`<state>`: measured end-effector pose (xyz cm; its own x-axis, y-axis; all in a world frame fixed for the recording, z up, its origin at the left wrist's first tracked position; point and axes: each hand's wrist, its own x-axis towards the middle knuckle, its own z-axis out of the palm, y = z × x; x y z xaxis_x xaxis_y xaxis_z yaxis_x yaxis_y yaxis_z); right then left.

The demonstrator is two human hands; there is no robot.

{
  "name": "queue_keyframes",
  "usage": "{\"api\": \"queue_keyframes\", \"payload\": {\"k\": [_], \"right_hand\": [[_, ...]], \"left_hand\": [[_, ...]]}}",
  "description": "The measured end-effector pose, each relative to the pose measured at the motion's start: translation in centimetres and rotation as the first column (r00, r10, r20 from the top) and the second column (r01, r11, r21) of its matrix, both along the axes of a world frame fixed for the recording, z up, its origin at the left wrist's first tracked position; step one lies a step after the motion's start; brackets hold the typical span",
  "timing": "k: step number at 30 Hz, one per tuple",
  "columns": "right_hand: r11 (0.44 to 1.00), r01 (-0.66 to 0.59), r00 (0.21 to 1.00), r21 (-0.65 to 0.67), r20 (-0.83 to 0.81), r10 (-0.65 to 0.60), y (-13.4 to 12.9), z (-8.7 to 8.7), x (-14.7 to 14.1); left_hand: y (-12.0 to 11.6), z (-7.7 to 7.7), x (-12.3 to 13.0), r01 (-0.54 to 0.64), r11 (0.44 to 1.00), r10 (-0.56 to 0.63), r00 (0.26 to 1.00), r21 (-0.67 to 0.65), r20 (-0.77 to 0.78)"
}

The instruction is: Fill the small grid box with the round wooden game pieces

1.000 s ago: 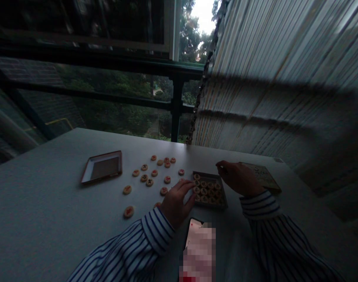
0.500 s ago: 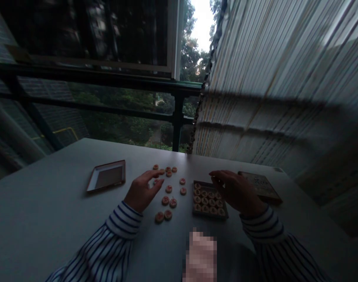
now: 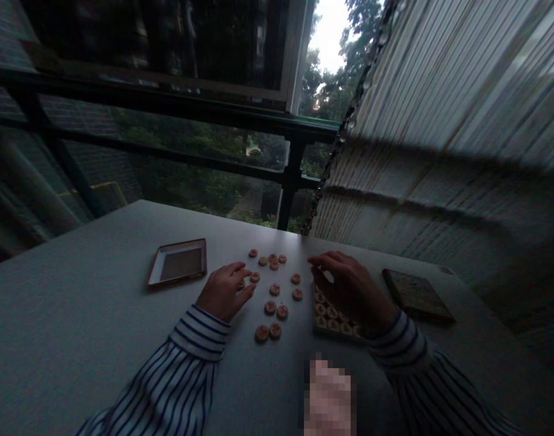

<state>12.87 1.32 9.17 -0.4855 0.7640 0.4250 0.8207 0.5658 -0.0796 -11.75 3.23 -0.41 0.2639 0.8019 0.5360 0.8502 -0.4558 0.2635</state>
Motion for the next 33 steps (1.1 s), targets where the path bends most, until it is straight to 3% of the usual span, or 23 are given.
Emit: {"api": "queue_keyframes", "payload": {"k": [6,14,33], "right_hand": [[0.991,-0.101,0.992,-0.091,0.067,0.107,-0.1,-3.1,-3.9],[0.983,-0.129,0.991,-0.127,0.018,0.132,0.0,-6.6,-4.5],[0.979,-0.139,0.989,-0.150,-0.078,0.128,0.3,-7.3,-3.9]], "left_hand": [[-0.1,-0.5,-0.3,-0.007,1.000,0.006,0.998,-0.026,-0.062],[-0.4,-0.4,0.1,-0.040,0.993,0.021,0.987,-0.112,-0.158],[-0.4,-0.6,0.3,-0.084,0.982,0.043,0.972,-0.171,-0.231]]}}
